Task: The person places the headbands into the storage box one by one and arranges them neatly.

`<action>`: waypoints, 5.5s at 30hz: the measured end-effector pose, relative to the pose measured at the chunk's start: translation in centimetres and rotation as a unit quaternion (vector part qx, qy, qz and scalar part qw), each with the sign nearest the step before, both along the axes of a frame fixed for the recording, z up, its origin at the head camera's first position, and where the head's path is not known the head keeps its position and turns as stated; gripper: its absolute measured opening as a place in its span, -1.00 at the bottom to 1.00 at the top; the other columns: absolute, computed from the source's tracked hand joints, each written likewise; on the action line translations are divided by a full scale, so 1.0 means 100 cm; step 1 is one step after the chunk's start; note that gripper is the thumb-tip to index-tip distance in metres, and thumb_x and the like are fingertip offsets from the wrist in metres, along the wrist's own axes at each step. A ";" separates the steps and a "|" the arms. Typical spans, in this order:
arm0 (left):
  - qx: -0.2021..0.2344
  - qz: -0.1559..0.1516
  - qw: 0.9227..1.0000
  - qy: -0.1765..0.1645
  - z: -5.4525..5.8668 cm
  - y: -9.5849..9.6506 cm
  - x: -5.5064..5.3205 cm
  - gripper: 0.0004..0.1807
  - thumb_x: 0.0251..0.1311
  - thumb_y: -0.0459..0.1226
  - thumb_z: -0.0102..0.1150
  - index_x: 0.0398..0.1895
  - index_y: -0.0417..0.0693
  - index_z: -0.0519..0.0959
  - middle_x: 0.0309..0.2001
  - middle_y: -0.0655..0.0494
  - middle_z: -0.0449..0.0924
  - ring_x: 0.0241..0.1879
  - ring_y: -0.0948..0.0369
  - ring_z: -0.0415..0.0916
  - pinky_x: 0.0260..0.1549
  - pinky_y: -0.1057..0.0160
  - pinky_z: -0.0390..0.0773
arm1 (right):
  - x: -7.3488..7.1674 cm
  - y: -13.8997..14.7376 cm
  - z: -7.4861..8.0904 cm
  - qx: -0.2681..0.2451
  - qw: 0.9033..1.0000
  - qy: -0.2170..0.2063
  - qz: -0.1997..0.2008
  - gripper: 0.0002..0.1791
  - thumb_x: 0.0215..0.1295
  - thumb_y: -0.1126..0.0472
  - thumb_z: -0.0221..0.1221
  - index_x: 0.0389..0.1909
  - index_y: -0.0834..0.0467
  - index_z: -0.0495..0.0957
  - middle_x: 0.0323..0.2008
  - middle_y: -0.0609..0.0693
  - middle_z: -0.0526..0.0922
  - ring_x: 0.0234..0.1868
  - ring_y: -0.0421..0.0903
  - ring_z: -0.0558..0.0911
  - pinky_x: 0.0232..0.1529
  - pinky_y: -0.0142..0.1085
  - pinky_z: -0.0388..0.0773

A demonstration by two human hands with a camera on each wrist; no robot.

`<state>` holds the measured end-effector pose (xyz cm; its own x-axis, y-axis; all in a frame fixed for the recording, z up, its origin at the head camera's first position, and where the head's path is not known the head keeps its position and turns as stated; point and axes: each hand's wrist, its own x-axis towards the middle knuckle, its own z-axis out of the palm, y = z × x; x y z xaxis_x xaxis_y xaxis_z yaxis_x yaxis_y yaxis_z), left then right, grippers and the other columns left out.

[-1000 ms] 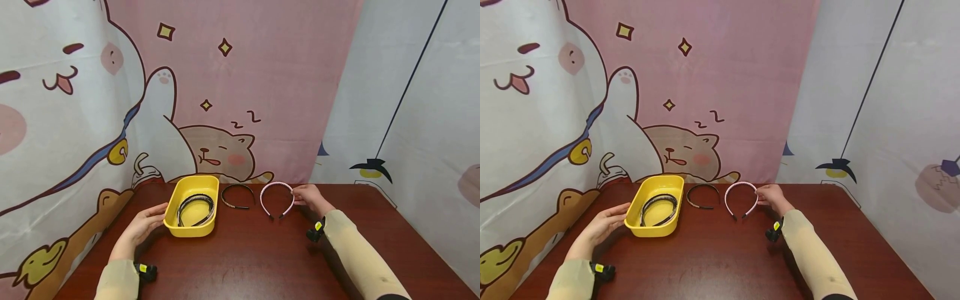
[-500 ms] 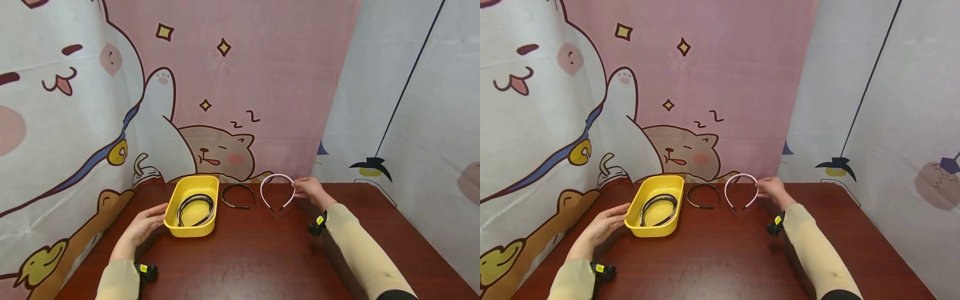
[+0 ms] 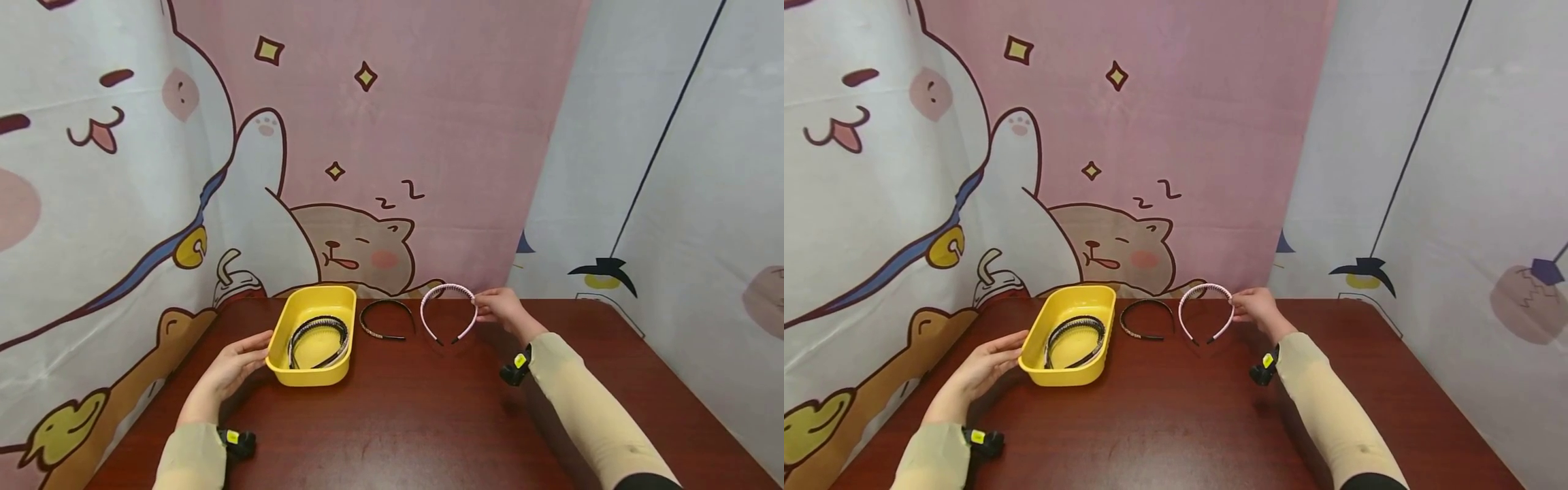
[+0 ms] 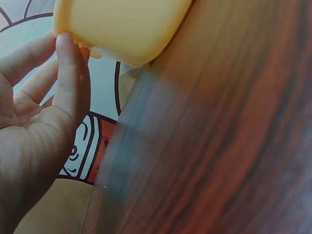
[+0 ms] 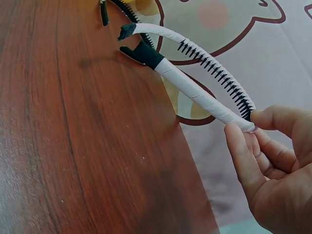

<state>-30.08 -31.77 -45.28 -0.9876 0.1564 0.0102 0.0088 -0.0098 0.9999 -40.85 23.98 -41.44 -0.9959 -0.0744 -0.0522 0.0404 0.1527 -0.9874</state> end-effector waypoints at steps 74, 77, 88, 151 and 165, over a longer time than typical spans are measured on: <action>0.011 0.008 1.000 -0.002 0.001 0.001 -0.001 -0.36 0.31 -0.44 0.10 0.41 -0.43 0.14 0.13 0.00 0.52 -0.01 0.24 0.56 -0.05 0.31 0.56 | -0.003 -0.116 0.032 -0.072 0.997 0.005 0.036 -0.63 0.25 0.44 0.11 0.02 0.59 0.44 -0.48 0.03 0.59 -0.51 -0.15 0.60 -0.33 -0.20 0.67; 0.013 0.013 1.000 -0.009 0.000 0.000 0.000 -0.36 0.31 -0.44 0.10 0.41 -0.42 0.15 0.11 0.05 0.54 -0.01 0.24 0.57 -0.05 0.31 0.56 | -0.002 -0.120 0.034 -0.071 0.997 0.002 0.040 -0.60 0.25 0.44 0.11 0.06 0.60 0.42 -0.47 0.04 0.59 -0.49 -0.14 0.60 -0.34 -0.22 0.67; 0.016 0.009 1.000 -0.005 0.000 0.001 0.001 -0.36 0.31 -0.44 0.09 0.41 -0.44 0.14 0.18 -0.09 0.49 0.00 0.21 0.56 -0.05 0.31 0.56 | 0.001 -0.132 0.036 -0.084 0.996 0.003 0.039 -0.65 0.24 0.46 0.11 0.01 0.57 0.46 -0.47 0.06 0.58 -0.52 -0.15 0.59 -0.41 -0.27 0.66; 0.018 0.005 1.000 -0.007 0.000 0.001 0.002 -0.35 0.30 -0.45 0.10 0.41 -0.44 0.13 0.23 -0.20 0.43 0.02 0.16 0.55 -0.06 0.30 0.56 | 0.029 -0.242 0.036 -0.082 0.992 -0.018 0.090 -0.74 0.25 0.40 0.18 -0.09 0.47 0.57 -0.40 0.22 0.59 -0.51 -0.09 0.59 -0.40 -0.21 0.67; 0.023 0.008 1.000 -0.007 -0.001 0.002 0.000 -0.36 0.30 -0.46 0.10 0.41 -0.43 0.14 0.16 -0.08 0.50 -0.05 0.23 0.58 -0.08 0.31 0.57 | 0.026 -0.258 0.024 -0.102 0.992 -0.039 0.066 -0.77 0.16 0.43 0.21 -0.15 0.42 0.55 -0.56 0.08 0.55 -0.59 -0.15 0.56 -0.40 -0.21 0.67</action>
<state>-30.12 -31.57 -45.41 -0.9901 0.1400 0.0035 -0.0042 -0.0548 0.9985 -38.22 -1.80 -39.09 -0.9701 -0.2213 -0.0996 0.1112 -0.0409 -0.9930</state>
